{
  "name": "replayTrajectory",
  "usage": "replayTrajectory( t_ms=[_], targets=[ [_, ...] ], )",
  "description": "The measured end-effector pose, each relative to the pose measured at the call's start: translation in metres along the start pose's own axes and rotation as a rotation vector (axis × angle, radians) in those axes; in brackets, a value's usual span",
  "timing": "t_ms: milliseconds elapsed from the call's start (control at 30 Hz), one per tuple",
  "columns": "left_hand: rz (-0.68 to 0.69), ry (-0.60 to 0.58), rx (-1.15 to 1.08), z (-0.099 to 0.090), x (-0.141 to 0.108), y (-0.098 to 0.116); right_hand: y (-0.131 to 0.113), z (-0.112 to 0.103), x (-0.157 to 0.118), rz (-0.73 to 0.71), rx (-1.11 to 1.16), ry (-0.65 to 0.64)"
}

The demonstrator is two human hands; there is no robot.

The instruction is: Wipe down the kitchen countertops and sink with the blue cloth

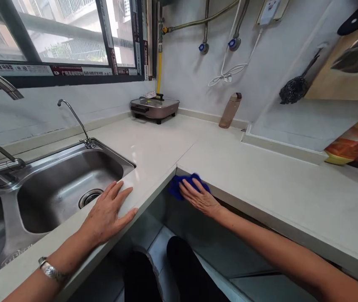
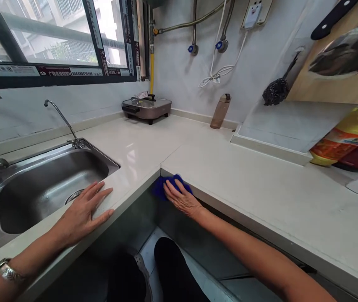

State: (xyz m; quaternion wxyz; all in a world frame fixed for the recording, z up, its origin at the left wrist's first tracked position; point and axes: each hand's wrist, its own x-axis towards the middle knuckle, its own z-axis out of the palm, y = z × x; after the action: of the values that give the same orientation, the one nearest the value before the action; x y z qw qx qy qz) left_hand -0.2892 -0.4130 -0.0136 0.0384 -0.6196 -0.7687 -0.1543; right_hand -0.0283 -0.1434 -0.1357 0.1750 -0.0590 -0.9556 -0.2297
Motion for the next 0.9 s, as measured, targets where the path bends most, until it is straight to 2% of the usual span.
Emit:
replayTrajectory(
  t_ms=[67,133,233,333,400,500,600,667,767,833,900],
  targets=[
    [-0.009,-0.027,-0.003,0.000,0.000,0.000,0.000,0.022,-0.029,-0.031,0.035,-0.088],
    [-0.002,-0.036,-0.007,-0.001,0.000,0.000,-0.001,0.038,-0.052,0.028,0.042,-0.119],
    [-0.011,-0.052,-0.016,-0.001,0.001,0.001,-0.006,0.051,-0.077,0.121,0.018,-0.113],
    [-0.028,-0.062,-0.016,0.001,0.002,0.002,-0.016,0.060,-0.116,0.080,0.001,-0.112],
    [-0.016,-0.051,-0.008,0.003,0.001,0.002,-0.028,0.068,-0.159,0.027,0.000,-0.108],
    [-0.010,-0.041,-0.013,0.006,0.000,0.002,-0.049,0.076,-0.243,0.007,-0.016,-0.103],
    [-0.009,-0.030,-0.035,0.008,-0.001,0.002,-0.066,0.073,-0.326,0.017,-0.019,-0.072],
    [-0.008,-0.017,-0.048,0.009,-0.001,0.002,-0.071,0.066,-0.366,0.006,-0.011,-0.069],
    [-0.006,0.008,-0.050,0.010,0.000,0.004,-0.073,0.061,-0.394,0.002,-0.013,-0.087],
    [-0.003,0.021,-0.036,0.010,0.002,0.005,-0.070,0.067,-0.391,-0.022,-0.021,-0.132],
    [0.002,0.021,-0.022,0.011,0.002,0.006,-0.067,0.080,-0.375,-0.071,-0.024,-0.208]
  ],
)
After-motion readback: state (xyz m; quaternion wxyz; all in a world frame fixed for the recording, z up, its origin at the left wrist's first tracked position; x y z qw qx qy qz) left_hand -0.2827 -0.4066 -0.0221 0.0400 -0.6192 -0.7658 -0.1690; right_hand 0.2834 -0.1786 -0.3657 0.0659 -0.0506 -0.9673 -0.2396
